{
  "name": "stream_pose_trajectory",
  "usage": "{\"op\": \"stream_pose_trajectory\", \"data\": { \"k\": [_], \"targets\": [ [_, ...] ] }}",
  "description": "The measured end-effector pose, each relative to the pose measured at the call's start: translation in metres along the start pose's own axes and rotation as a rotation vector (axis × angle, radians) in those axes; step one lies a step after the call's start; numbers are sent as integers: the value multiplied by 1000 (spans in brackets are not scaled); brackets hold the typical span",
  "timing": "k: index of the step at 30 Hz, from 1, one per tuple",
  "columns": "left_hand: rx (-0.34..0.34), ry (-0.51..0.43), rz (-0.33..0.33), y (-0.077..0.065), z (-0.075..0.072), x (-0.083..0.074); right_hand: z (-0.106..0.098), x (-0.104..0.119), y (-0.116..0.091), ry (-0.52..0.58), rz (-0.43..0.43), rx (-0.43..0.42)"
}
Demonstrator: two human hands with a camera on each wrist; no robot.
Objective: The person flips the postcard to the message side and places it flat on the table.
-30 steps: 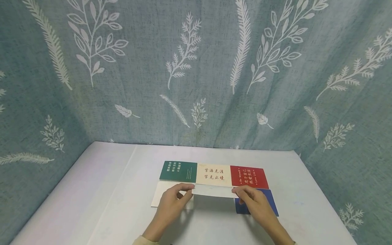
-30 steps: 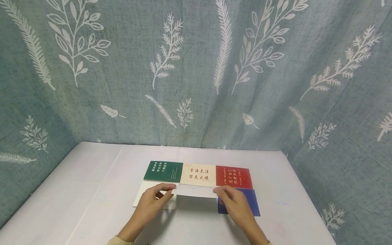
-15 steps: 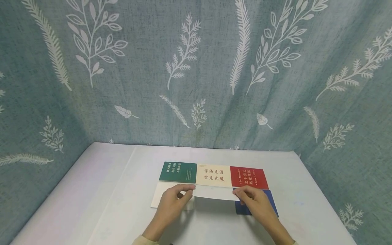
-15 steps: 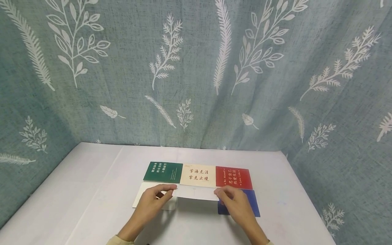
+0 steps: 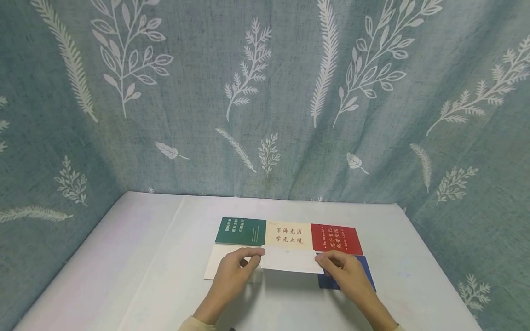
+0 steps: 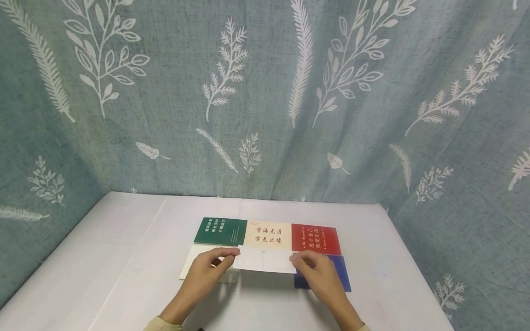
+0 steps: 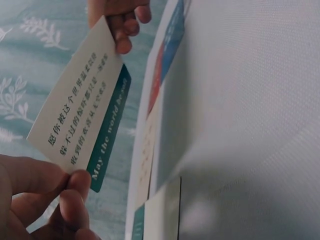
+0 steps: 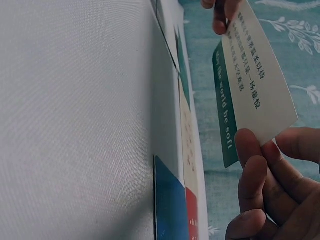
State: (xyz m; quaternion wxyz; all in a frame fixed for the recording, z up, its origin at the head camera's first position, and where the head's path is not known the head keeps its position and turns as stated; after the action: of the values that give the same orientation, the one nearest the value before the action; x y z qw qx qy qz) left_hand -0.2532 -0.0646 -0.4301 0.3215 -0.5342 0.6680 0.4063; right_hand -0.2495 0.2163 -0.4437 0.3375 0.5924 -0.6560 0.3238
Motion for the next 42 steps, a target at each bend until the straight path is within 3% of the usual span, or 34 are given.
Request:
{"op": "stream_pose_trajectory", "data": {
  "k": [21,30,42],
  "targets": [
    [-27,20,-43,0,4,3,2,0,-2,23,-40,-12],
    [-101,24,-26,3,1,1,0,3,-2,79,-55,-34],
    [-217,51,-8,7,-4,-11,-3,8,-3,76,-111,-62]
  ]
}}
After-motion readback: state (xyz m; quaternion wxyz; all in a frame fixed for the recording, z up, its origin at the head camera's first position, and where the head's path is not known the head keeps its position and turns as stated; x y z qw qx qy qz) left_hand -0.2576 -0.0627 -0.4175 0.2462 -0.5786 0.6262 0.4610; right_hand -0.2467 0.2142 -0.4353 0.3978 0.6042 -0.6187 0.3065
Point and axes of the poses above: each hand's wrist, its own y-axis towards the middle knuckle, its own z-axis out of the palm, x = y × z, the point moved 8 cm from there along y, towards the middle knuckle, and after that the axes turned 2 degrees about -y, right-handed, at the moved point
